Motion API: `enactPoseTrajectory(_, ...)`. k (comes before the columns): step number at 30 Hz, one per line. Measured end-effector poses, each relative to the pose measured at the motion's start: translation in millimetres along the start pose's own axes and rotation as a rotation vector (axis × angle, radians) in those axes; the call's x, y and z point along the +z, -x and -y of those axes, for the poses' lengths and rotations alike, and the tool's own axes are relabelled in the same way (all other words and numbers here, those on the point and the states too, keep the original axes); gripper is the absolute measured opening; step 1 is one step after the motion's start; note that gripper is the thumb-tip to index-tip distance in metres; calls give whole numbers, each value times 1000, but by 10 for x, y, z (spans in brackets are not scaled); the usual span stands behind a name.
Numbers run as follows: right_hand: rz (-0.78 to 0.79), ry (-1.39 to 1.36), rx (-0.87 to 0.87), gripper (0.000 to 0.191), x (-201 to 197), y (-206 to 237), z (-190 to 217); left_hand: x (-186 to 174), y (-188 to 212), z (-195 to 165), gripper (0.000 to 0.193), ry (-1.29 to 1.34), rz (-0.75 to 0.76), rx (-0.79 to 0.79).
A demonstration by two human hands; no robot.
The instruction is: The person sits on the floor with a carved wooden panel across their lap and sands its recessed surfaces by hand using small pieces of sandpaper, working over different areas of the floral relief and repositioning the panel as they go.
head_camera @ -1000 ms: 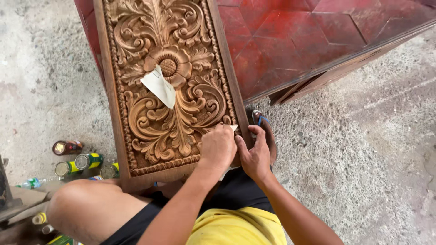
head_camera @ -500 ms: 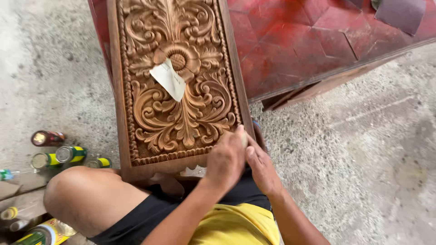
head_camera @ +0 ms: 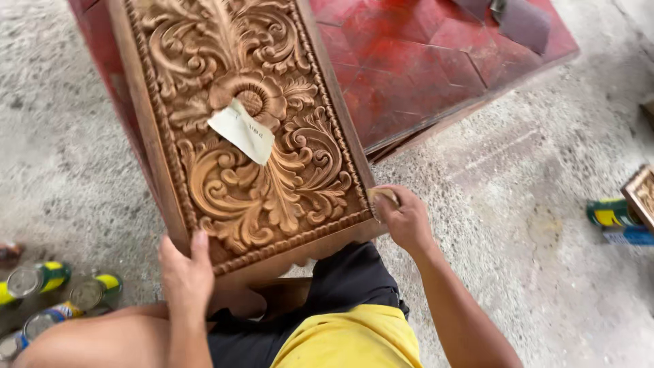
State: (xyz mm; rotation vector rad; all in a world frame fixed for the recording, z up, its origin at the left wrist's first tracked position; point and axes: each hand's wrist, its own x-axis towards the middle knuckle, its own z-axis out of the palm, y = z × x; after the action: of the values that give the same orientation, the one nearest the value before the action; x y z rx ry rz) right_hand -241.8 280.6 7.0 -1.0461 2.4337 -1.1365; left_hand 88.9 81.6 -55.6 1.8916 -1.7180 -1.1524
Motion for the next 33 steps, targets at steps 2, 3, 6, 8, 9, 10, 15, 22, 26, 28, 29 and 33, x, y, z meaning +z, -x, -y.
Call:
enactPoseTrajectory(2, 16, 152, -8, 24, 28, -102, -4, 216, 263, 54, 85, 10, -155, 380)
enactPoseTrajectory(3, 34, 189, 129, 24, 24, -179, 3, 276, 377, 74, 83, 12, -151, 386)
enactPoseTrajectory(6, 81, 219, 354, 27, -26, -391, 44, 360, 668, -20, 79, 113, -76, 307)
enactPoseTrajectory(8, 124, 238, 406, 28, -19, -494, 73, 313, 724, -95, 79, 292, 67, 133)
enactPoseTrajectory(9, 162, 265, 423, 28, 5, -519, 84, 291, 734, -131, 79, 306, 75, 111)
enactPoseTrajectory(10, 204, 293, 435, 28, 35, -537, 93, 272, 740, -164, 78, 321, 79, 85)
enactPoseTrajectory(15, 61, 585, 69, 29, 166, -545, 113, 251, 748, -274, 76, 333, 55, 85)
enactPoseTrajectory(22, 311, 685, 237, 30, 43, -666, 145, 242, 775, -272, 74, 237, 25, 127)
enactPoseTrajectory(26, 125, 611, -224, 16, 56, -647, 145, 268, 764, -284, 73, 302, 16, 117)
enactPoseTrajectory(28, 309, 670, 56, 25, 62, -656, 127, 272, 764, -310, 71, 183, -19, 193)
enactPoseTrajectory(29, 338, 647, 102, 25, 61, -664, 113, 267, 764, -328, 70, 119, -38, 226)
enactPoseTrajectory(33, 257, 608, -115, 16, 17, -718, 48, 238, 779, -417, 68, 195, -33, 164)
